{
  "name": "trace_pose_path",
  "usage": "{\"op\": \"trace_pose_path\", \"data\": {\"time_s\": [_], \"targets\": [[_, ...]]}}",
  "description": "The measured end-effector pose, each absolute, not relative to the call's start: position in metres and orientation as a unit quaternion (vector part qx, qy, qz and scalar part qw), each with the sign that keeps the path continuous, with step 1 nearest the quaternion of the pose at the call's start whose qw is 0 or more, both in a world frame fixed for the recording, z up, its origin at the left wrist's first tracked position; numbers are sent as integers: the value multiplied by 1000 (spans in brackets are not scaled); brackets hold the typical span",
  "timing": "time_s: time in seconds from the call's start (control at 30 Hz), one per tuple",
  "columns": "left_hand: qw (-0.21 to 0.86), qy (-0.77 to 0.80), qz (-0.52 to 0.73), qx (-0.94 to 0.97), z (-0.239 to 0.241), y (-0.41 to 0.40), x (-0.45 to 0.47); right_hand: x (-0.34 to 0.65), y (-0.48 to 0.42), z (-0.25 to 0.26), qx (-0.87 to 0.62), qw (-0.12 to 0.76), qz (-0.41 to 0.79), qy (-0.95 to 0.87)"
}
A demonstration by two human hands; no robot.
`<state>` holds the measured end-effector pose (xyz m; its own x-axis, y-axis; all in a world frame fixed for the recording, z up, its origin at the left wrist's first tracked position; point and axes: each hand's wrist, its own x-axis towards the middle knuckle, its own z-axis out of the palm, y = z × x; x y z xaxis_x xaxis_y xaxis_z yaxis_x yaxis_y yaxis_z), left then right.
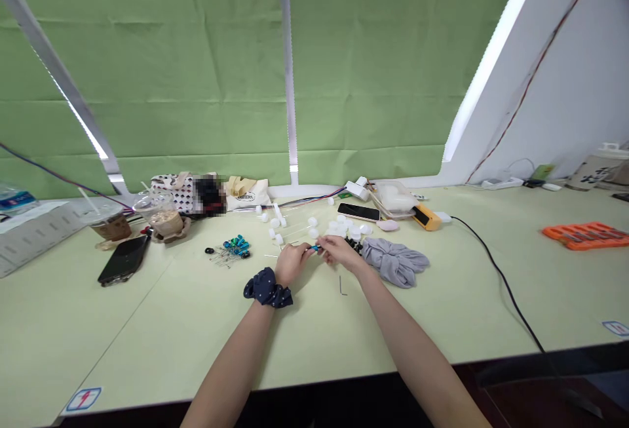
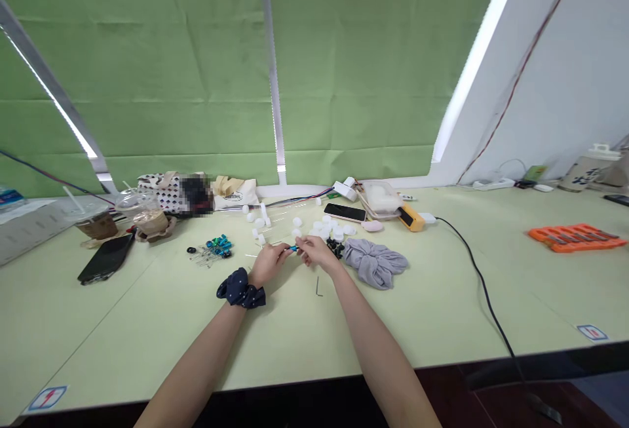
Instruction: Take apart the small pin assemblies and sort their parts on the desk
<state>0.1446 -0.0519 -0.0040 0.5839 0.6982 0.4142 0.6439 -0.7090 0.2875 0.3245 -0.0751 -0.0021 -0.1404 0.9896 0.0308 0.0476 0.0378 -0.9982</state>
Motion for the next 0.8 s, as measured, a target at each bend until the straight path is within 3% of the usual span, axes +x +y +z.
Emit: {"op": "trace_pose_path", "data": {"time_s": [0.2,0.4,0.53,0.8], "targets": [[67,397,269,875,-2,-54,144,327,-74,-1,-418,504,482,-583],[79,393,260,878,0,-54,145,327,-71,-7,-448,443,507,-588],[135,392,281,866,2,-56,144,330,-69,-7,-438,470,415,-644],[290,378,315,821,4,-59,141,322,-72,-3,-490,439,204,-725]]}}
